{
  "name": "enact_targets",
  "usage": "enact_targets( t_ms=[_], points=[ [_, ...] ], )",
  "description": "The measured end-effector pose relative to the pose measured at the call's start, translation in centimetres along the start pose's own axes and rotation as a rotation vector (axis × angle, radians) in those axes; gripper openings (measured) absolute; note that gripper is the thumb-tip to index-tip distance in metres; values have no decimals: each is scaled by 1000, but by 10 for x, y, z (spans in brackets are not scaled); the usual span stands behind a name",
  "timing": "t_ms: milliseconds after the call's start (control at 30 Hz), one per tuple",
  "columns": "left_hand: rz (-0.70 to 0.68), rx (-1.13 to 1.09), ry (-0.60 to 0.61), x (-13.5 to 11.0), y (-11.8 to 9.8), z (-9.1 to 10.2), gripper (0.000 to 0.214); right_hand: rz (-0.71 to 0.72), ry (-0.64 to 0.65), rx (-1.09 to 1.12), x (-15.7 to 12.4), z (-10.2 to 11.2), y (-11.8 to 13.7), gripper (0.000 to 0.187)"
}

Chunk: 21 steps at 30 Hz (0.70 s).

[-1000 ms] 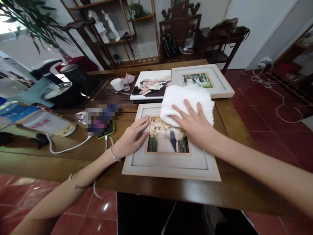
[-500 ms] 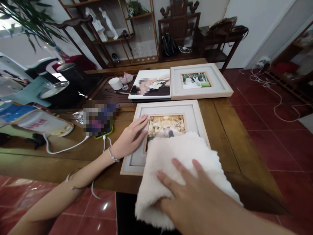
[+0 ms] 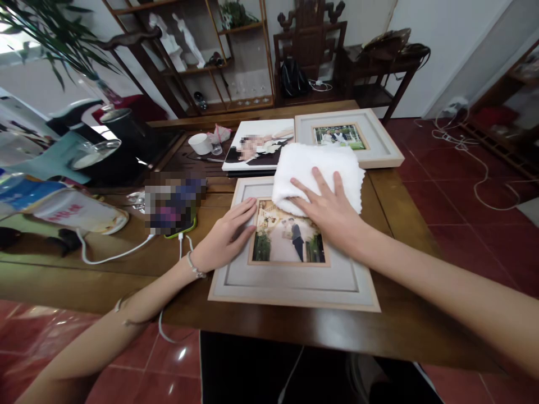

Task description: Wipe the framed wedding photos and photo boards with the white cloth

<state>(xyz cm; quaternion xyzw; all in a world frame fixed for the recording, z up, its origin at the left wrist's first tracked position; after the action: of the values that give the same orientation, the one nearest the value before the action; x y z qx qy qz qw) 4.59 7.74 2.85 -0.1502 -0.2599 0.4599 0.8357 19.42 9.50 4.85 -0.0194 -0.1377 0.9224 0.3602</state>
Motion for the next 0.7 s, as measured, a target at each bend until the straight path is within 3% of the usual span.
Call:
enact_targets(
  t_ms=[67,167,300,400,467,567,700],
  points=[
    [5,2,9,0,1,-1,50,28,45,7,4,-4,4,79],
    [4,10,7,0,0,-1,49,97,101,57,-4,-5,32,77],
    [14,28,6,1,1,-1,48,94,101,190,-42,6,80,57],
    [31,23,13,1,2,-1,48,214,45,328,-75,23,120,47],
    [37,5,15,1,2,-1,49,260,10,365,-87,29,132,47],
    [30,-8,22,1,2,-2,49,226,-27,299,-81,27,123,55],
    [15,13,30,1,1,-2,49,98,-82,108,-44,29,66,64]
  ],
)
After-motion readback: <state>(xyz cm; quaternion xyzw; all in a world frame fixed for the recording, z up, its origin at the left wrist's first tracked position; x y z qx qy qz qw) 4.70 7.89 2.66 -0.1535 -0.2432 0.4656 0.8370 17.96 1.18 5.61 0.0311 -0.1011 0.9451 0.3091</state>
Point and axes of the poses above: each hand's wrist, its own x-axis towards the middle knuckle, its own z-axis out of the back of the hand, y = z × x, the point moved 10 cm from there along x, towards the middle knuckle, and after that the axes turned 5 degrees about z, right-handed, at the moved point
